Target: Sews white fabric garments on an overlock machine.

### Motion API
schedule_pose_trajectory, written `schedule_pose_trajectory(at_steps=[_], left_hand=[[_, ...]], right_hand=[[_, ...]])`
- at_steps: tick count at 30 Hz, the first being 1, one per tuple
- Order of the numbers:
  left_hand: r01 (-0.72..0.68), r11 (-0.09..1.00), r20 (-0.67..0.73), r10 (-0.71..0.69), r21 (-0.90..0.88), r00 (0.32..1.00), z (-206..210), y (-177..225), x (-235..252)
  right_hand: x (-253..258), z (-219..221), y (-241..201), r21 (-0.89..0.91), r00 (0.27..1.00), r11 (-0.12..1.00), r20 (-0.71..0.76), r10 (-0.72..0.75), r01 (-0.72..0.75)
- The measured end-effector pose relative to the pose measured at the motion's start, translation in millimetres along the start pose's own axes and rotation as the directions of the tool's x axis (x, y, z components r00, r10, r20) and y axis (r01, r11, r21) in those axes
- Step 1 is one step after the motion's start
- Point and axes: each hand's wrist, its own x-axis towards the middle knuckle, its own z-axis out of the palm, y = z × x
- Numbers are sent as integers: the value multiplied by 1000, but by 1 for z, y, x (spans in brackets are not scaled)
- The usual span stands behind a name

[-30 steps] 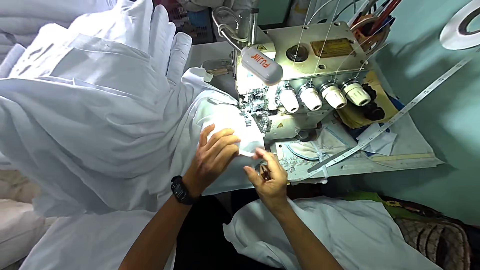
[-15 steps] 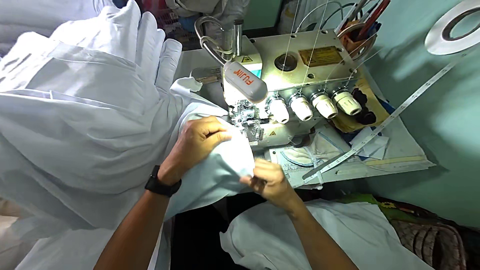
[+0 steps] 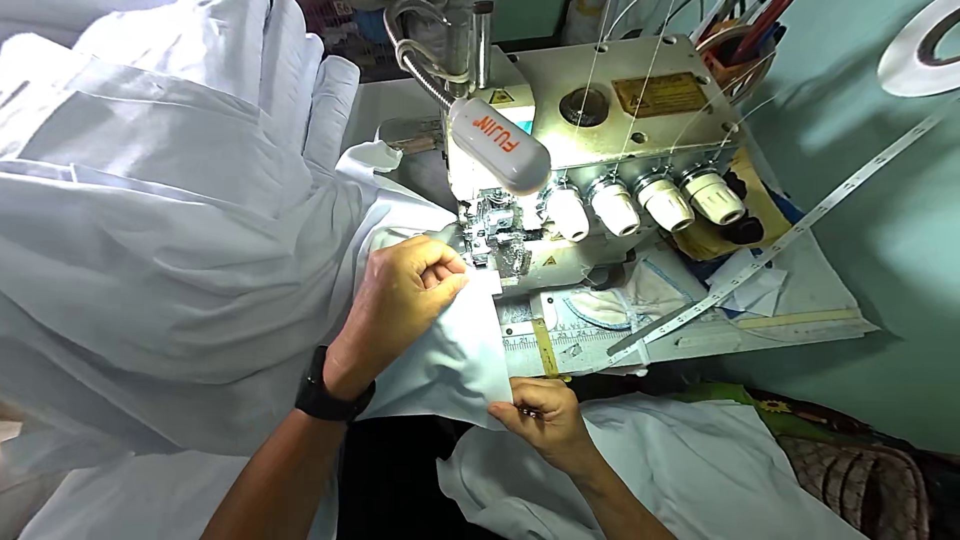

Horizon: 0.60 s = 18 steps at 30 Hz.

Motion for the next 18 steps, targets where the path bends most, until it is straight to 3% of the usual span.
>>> schedule_pose_trajectory(at_steps=[3, 6, 9, 13, 18], left_hand=[[-120, 925, -56, 150, 361, 987, 19, 16, -19], [-72, 795, -124, 182, 602, 975, 48, 26, -44], [-68, 864, -109, 140, 498, 984, 49, 12, -41], [-115, 945, 1, 120, 307, 993, 24, -1, -24], [-123, 962, 116, 97, 242, 989, 4, -15, 2]], right_hand=[[-4, 5, -7, 128, 984, 977, -37, 176, -170], [-7, 9, -15, 172, 944, 938, -83, 319, -302], [5, 16, -24, 166, 930, 933, -138, 342, -319], [16, 22, -37, 124, 967, 967, -99, 235, -223], [35, 34, -28, 298, 908, 911, -219, 357, -286]])
